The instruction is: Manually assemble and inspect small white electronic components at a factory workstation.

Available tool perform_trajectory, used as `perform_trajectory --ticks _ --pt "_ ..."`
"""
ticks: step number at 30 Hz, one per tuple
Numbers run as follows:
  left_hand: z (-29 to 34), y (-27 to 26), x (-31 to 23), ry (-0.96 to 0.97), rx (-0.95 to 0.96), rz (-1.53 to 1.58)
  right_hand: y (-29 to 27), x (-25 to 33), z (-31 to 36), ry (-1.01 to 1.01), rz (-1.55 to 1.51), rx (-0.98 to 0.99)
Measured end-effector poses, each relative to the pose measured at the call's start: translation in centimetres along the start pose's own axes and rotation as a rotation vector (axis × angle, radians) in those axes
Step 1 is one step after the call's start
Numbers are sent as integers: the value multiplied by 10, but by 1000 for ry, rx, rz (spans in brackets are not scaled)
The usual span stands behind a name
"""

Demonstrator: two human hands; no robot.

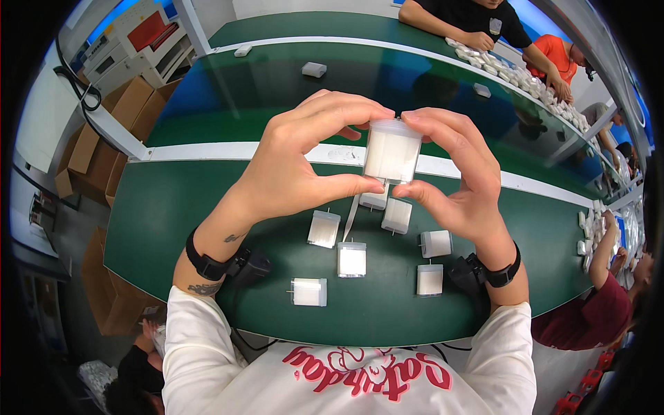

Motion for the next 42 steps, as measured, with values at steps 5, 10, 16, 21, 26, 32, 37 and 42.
perform_trajectory --ticks 5,10,16,21,26,32,37,42 --pt "-2 -2 -4 13 -77 8 -2 0 0 32 -18 5" --pt "-2 -6 -14 112 -44 -120 2 4 1 -4 -30 49" --pt "0 -6 -16 124 -61 -155 2 0 0 36 -57 57" --pt "16 20 40 -559 45 516 10 -10 6 109 -191 28" --pt "11 19 17 -454 79 429 9 -41 20 468 -614 -118" --pt "8 9 12 -372 3 256 10 -36 17 423 -604 -103" --pt "7 11 8 -312 11 190 8 -31 18 322 -467 -70" --pt "8 12 15 -348 31 180 10 -36 22 377 -412 -73"
Point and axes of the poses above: each hand's wrist, its own z-axis away from the middle knuckle, its own y-axis out of the palm, x = y × z, the point moved 10 cm from there along -z, towards the middle knuckle, and after that the axes turned 10 degrees about -z, right-handed, at the moved point
